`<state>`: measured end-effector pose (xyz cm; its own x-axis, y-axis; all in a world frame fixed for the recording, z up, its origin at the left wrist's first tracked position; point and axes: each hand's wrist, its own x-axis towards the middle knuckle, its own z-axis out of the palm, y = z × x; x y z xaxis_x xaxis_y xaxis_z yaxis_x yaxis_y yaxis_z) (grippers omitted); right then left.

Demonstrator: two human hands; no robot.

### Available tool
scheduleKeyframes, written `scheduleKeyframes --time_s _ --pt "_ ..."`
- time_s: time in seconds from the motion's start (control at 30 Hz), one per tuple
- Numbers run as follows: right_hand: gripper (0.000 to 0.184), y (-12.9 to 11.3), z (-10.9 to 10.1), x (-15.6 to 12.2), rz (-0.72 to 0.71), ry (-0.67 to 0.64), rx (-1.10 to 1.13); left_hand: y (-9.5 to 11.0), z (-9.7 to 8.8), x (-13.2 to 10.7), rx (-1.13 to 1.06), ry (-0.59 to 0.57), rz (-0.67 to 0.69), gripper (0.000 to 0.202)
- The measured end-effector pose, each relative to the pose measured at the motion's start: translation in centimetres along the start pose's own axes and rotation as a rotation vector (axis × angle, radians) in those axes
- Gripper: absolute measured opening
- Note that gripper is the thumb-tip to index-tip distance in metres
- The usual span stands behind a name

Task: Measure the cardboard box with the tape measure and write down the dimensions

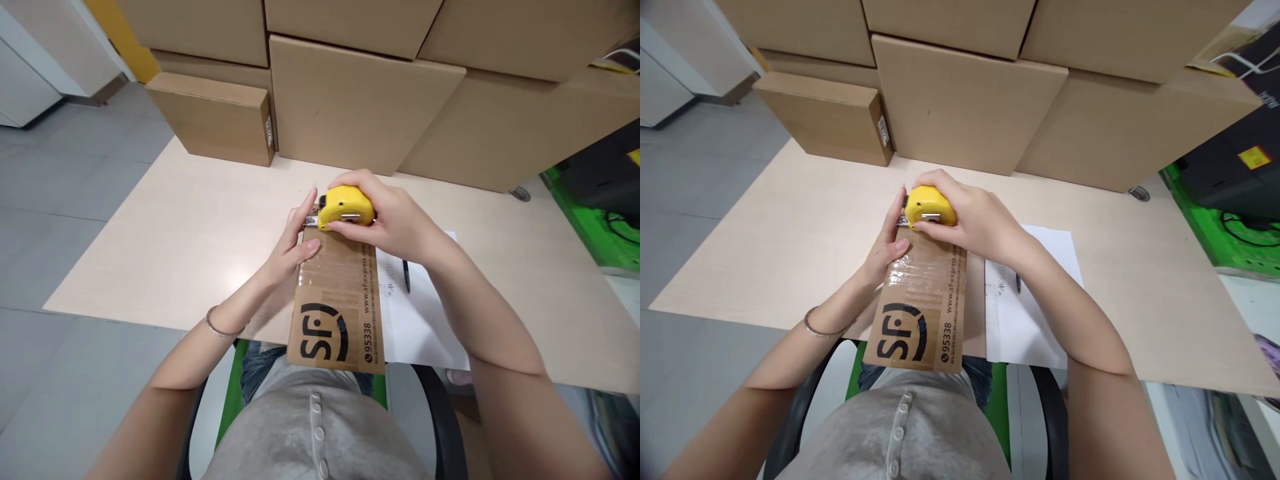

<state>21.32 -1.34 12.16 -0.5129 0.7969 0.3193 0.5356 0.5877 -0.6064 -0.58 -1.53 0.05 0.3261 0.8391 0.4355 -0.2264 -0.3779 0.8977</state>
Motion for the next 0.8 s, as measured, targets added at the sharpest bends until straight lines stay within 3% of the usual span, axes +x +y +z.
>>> scheduleKeyframes --time_s 0.13,0.27,0.57,0.67,0.8 --pt "0.044 1.6 -2.2 -3.6 0.077 0.1 0.026 0.7 0.0 0.0 0.116 -0.015 0.089 0.05" --pt "0.044 2.9 -3.3 -6.7 0.155 0.178 0.065 0.9 0.4 0.2 0.116 0.029 0.075 0.04" --pt "0.046 3.2 -2.7 -7.6 0.211 0.208 0.092 0.5 0.5 0.1 0.101 0.045 0.069 0.039" --pt "0.045 2.7 -2.9 -7.6 0.208 0.196 0.07 0.3 0.6 0.0 0.068 0.059 0.068 0.046" --pt "0.043 1.1 -2.4 -6.2 0.123 0.237 0.066 -0.5 1.1 0.1 -0.142 0.117 0.001 0.084"
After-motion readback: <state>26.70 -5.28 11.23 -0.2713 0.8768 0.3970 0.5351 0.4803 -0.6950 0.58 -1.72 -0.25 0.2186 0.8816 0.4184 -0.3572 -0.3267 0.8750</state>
